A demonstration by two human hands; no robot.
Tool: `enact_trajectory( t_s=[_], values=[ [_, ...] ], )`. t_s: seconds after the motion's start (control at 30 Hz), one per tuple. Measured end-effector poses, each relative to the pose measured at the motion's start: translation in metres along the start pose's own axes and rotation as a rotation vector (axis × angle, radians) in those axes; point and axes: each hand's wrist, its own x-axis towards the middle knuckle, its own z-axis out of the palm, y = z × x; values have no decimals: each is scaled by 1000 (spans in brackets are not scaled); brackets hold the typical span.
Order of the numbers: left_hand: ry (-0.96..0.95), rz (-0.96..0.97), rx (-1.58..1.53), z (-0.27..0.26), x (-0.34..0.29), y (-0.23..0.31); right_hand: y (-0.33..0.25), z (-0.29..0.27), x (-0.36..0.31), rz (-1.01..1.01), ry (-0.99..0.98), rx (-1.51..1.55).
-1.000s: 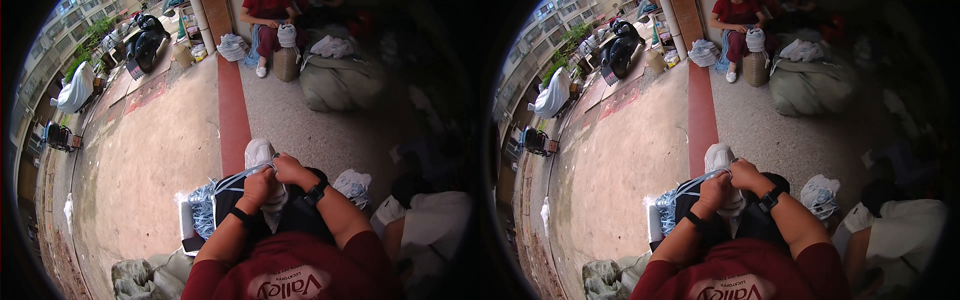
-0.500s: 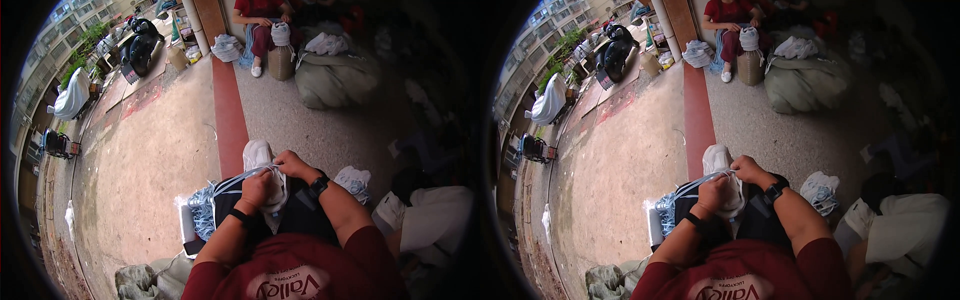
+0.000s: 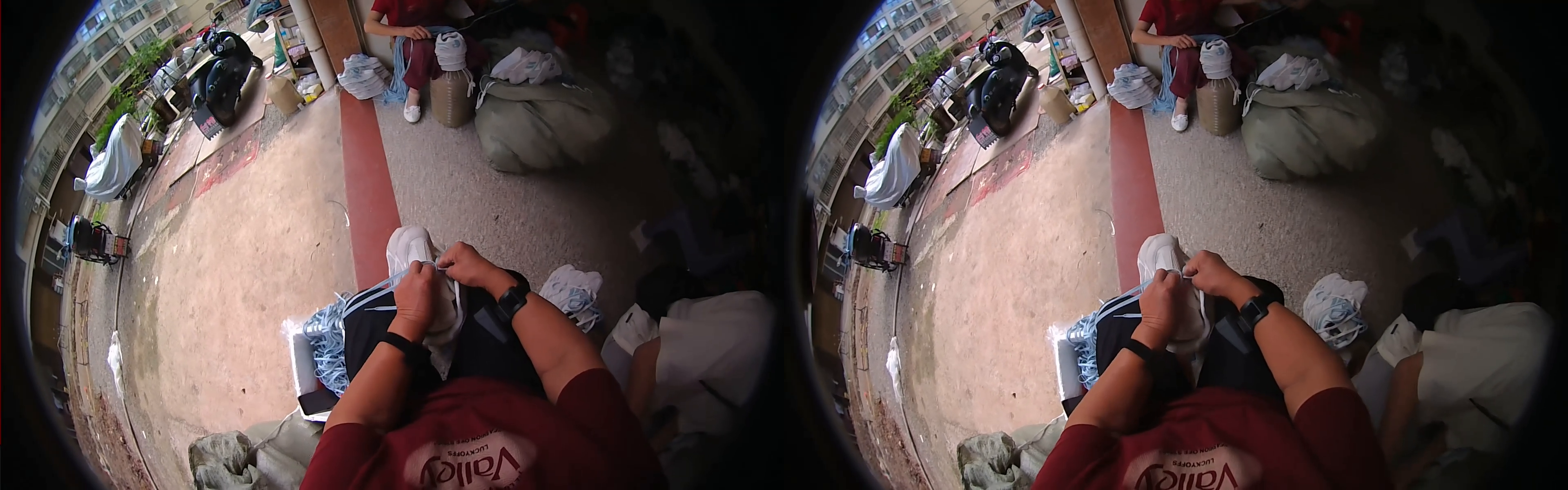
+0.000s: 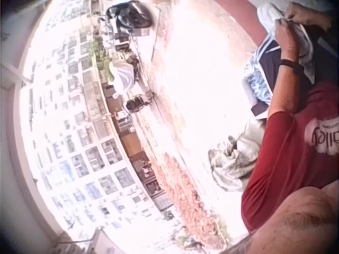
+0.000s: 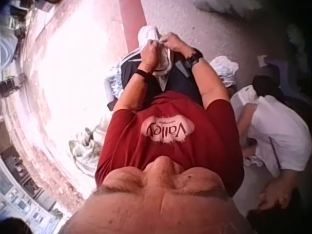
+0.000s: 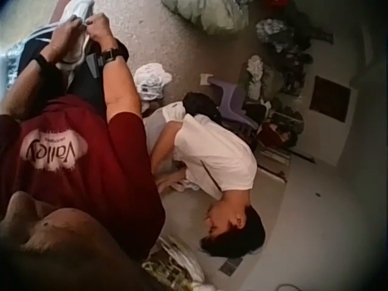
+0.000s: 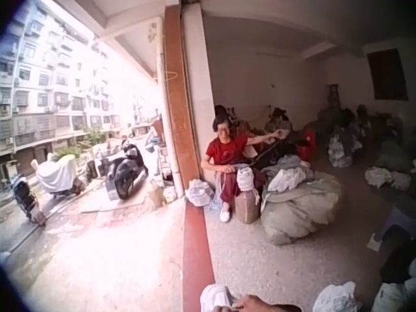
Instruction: Lacing a pair of white and light blue sneakers.
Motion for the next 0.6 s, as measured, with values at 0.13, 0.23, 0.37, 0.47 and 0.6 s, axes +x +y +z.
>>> enact_trajectory(
  t_s=[0.13, 0.23, 0.37, 0.47, 0.6],
  values=[
    [-27, -3, 55, 6, 7, -9, -13, 5, 4, 32, 39, -198],
    [-8, 107, 64, -3, 1, -11, -23, 15, 3, 88, 254, -251],
    [-91, 169, -61, -40, -42, 4, -29, 16, -6, 14, 291, -367],
    [-184, 133, -181, -53, -54, -3, -63, 12, -28, -561, 226, -97],
    [0, 56, -474, -61, -44, -10, -94, 19, -41, -396, -177, 359]
  ],
)
